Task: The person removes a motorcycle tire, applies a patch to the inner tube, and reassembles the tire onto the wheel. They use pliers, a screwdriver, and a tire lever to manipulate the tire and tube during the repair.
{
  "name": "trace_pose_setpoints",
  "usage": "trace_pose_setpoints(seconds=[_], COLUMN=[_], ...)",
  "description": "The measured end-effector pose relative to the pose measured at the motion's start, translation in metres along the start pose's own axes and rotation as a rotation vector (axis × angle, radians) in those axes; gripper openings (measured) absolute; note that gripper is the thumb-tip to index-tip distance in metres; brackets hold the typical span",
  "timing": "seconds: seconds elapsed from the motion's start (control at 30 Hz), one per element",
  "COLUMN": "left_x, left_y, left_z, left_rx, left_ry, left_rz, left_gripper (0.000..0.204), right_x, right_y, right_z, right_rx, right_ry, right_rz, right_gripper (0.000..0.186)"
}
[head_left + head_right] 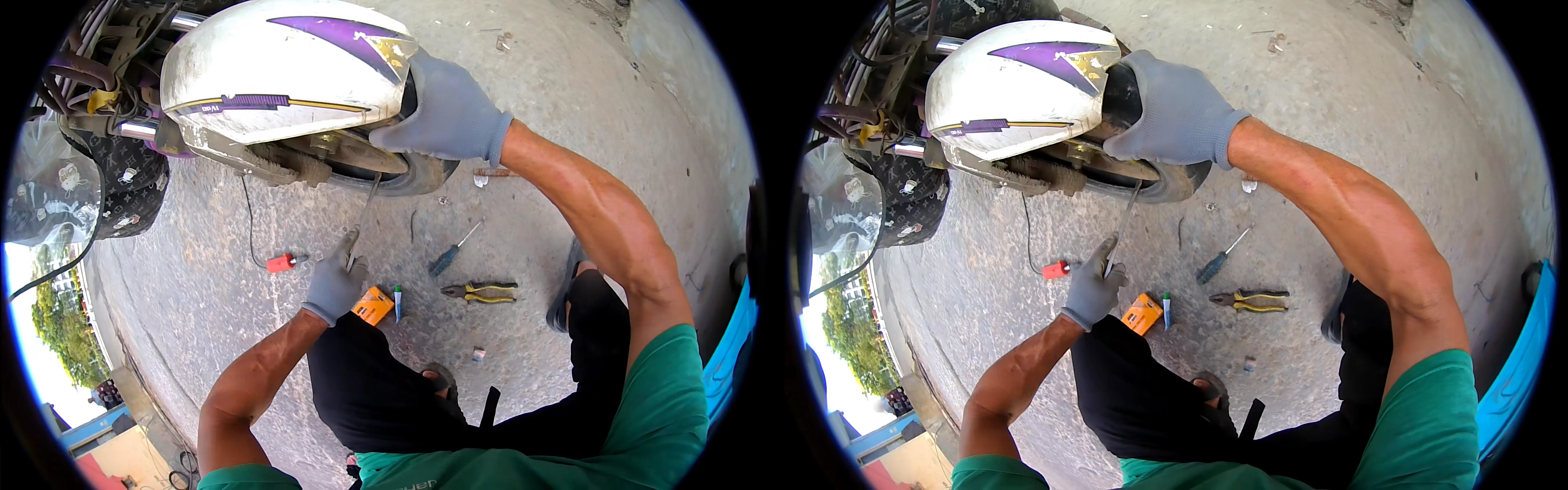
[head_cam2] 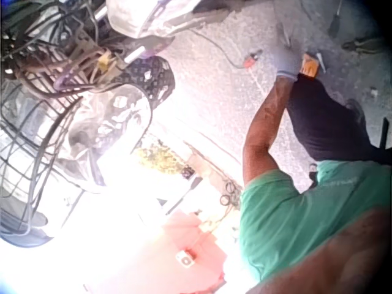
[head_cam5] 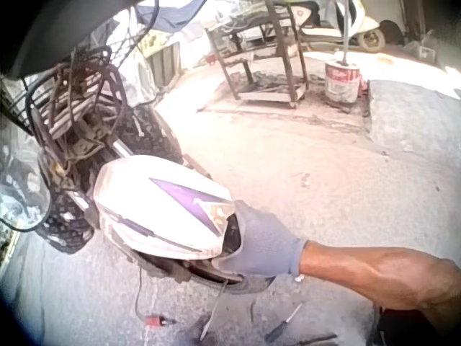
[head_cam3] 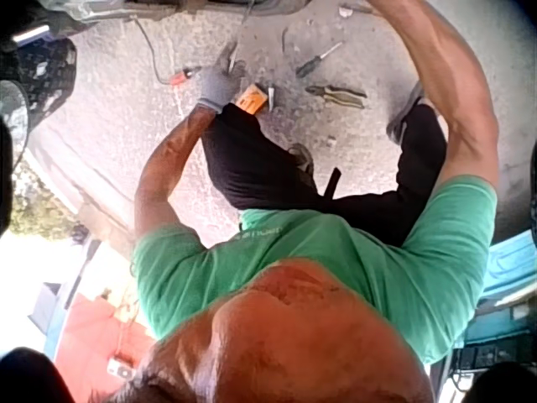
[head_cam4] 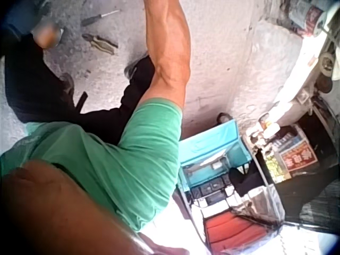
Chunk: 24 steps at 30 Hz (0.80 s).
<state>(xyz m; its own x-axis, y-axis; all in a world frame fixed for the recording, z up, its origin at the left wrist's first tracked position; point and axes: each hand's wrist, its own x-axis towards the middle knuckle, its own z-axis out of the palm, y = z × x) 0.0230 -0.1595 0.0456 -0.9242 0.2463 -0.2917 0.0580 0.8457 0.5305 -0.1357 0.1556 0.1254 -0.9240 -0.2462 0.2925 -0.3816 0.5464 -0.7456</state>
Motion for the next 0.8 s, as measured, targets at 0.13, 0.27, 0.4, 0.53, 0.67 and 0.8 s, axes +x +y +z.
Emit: trace_pose_setpoints(seconds=[0.13, 0.27, 0.4, 0.53, 0.67, 0.8], left_x=[-0.008, -0.009, -0.006, 0.014, 0.036, 0.041], left_y=[-0.004, -0.017, -0.029, -0.044, -0.037, 0.022], left_z=[0.04, 0.055, 0.064, 0.097, 0.168, 0.182], left_rx=[-0.135, -0.177, -0.048, -0.126, -0.528, -0.835], left_ry=[0.114, 0.121, 0.212, 0.141, 0.234, 0.104], left_rz=[-0.025, -0.065, 0.034, -0.019, -0.145, -0.411], left_gripper=[0.056, 0.054, 0.053, 0.044, 0.029, 0.026], right_x=[-0.003, 0.0, -0.001, 0.0, 0.005, 0.002], right_y=[-0.001, 0.008, 0.007, 0.009, 0.007, 0.01], right_z=[0.002, 0.01, 0.005, -0.001, 0.014, 0.003], right_rx=[-0.038, -0.043, -0.017, -0.04, -0.059, -0.04], right_ry=[-0.01, 0.019, -0.009, 0.013, 0.046, -0.028], right_rz=[-0.008, -0.082, -0.071, -0.082, -0.156, -0.015], right_gripper=[0.095, 0.096, 0.095, 0.095, 0.096, 0.095])
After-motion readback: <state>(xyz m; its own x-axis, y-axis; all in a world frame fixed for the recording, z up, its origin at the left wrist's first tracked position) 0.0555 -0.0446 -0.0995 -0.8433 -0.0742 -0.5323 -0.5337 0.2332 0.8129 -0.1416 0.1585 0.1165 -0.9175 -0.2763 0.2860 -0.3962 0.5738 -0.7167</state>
